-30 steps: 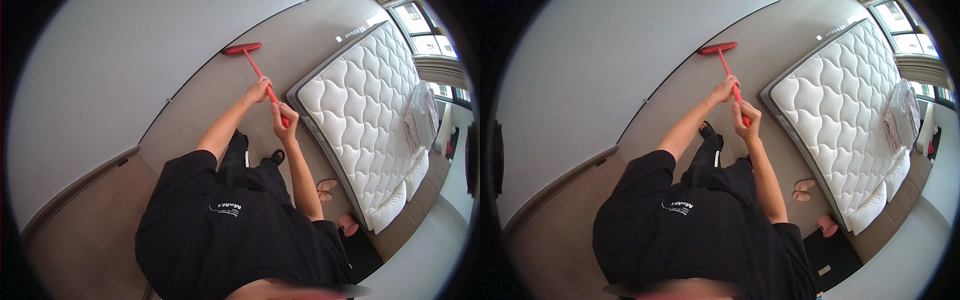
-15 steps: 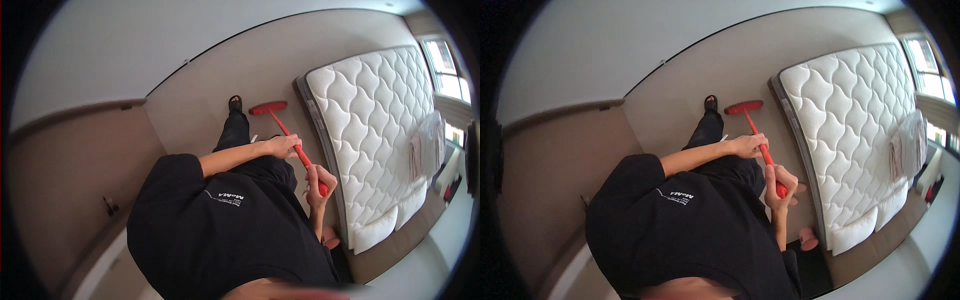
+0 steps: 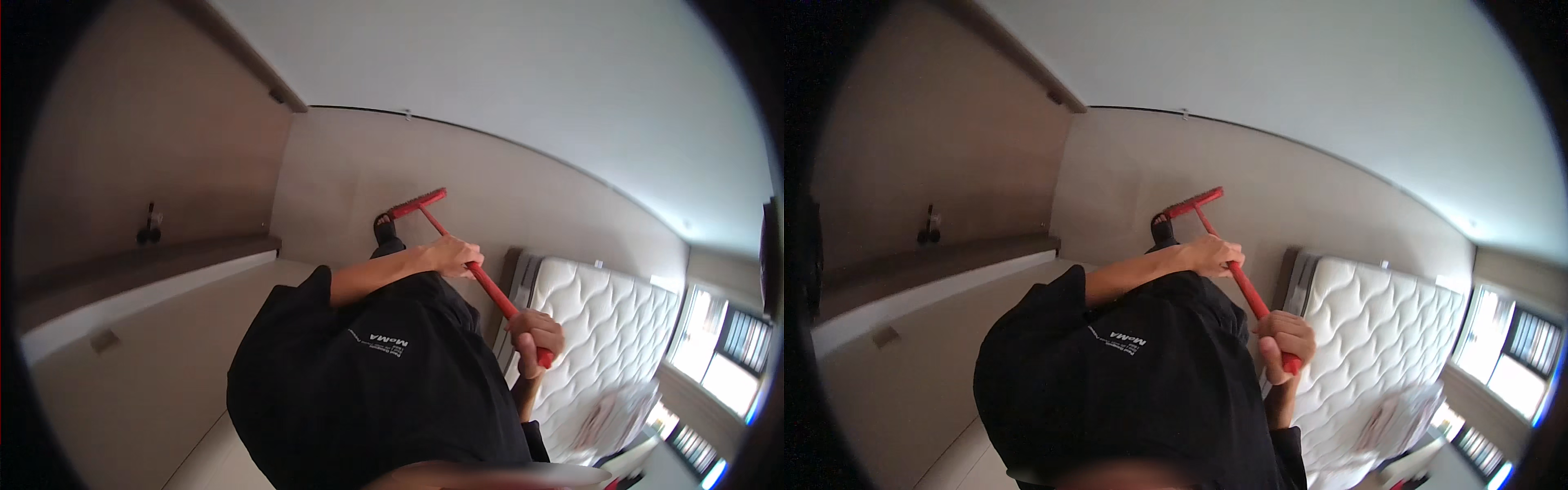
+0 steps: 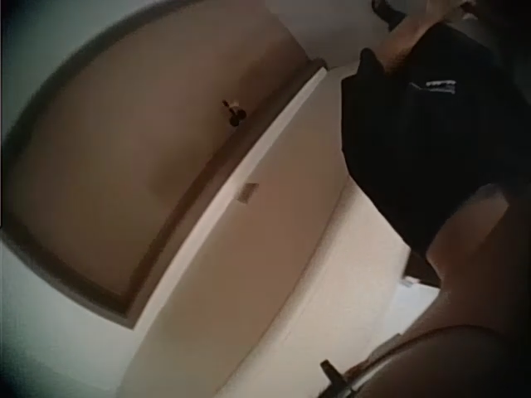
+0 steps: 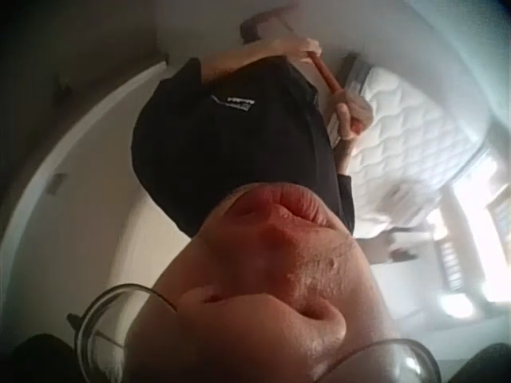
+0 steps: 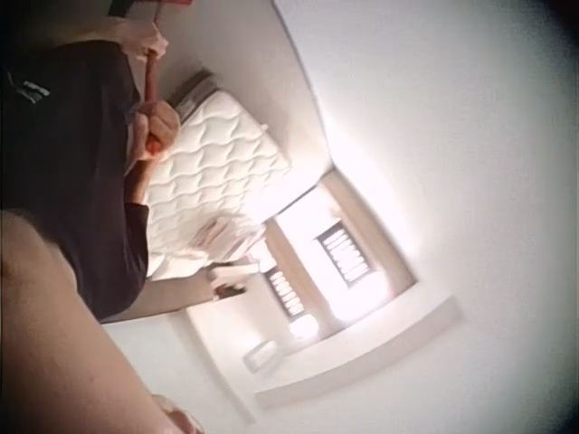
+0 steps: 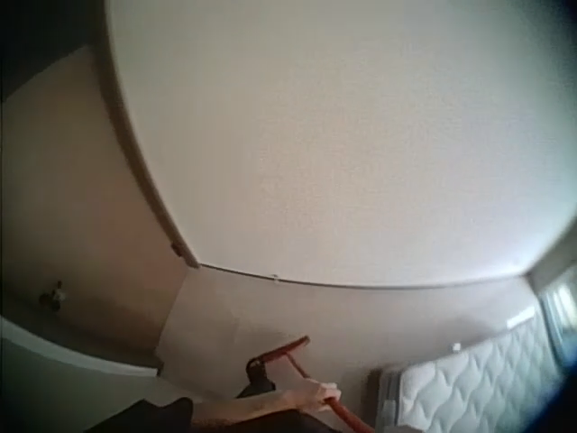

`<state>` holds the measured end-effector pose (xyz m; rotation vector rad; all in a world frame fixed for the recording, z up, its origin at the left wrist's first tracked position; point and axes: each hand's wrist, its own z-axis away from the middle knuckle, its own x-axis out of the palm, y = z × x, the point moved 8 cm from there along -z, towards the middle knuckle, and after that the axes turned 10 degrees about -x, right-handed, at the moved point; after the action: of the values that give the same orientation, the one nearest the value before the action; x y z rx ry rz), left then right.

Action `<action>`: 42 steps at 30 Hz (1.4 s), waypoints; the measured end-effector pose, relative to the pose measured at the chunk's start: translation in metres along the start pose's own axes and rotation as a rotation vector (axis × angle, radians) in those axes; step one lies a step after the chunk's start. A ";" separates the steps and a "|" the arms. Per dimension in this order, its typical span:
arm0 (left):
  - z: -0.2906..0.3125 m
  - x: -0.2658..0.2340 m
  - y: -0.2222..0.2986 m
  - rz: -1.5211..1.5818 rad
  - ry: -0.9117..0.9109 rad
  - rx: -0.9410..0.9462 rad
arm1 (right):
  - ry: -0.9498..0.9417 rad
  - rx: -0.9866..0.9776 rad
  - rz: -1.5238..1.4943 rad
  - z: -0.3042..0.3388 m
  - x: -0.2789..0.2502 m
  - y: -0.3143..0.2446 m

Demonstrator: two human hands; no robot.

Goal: The recorder is sweeping the floor with a red broom in a bedroom and later opens a wardrobe door.

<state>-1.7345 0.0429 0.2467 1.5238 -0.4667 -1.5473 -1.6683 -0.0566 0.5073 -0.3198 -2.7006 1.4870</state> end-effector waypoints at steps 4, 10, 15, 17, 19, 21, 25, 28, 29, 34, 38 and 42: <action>0.045 -0.106 -0.109 -0.033 0.270 -0.212 | -0.355 -0.010 -0.063 -0.086 0.095 0.076; 0.134 -0.230 -0.278 -0.270 0.724 -0.726 | -0.585 -0.085 -0.085 -0.158 0.248 0.227; 0.220 -0.161 -0.343 -0.004 1.191 -1.076 | -0.609 -0.129 -0.044 -0.180 0.329 0.362; 0.227 -0.064 -0.360 0.308 0.897 -1.238 | -0.583 -0.145 -0.070 -0.180 0.334 0.389; 0.238 0.042 -0.346 0.585 0.744 -1.324 | -0.635 -0.073 0.022 -0.170 0.331 0.405; 0.254 0.140 -0.306 0.610 0.644 -1.414 | -0.585 -0.096 -0.065 -0.161 0.310 0.397; 0.257 0.296 -0.200 0.654 0.310 -1.771 | -0.389 0.006 -0.208 -0.128 0.216 0.376; 0.205 0.298 -0.173 0.496 -0.021 -1.705 | -0.450 0.082 -0.165 -0.095 0.113 0.349; 0.180 0.268 -0.170 0.420 0.264 -1.691 | -0.483 0.123 -0.153 -0.081 0.073 0.333; -0.003 0.105 -0.106 0.042 1.088 -1.144 | -0.730 0.139 -0.042 -0.057 -0.092 0.211; -0.133 0.084 -0.014 0.147 1.053 -0.619 | -0.852 0.234 -0.180 -0.065 -0.146 0.146; -0.163 0.143 0.014 0.073 0.459 -0.853 | -1.038 0.408 -0.169 -0.047 -0.143 0.141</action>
<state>-1.5564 -0.0264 0.1429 1.0941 0.3686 -1.0613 -1.4993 0.0270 0.4234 0.9181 -2.7318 2.5700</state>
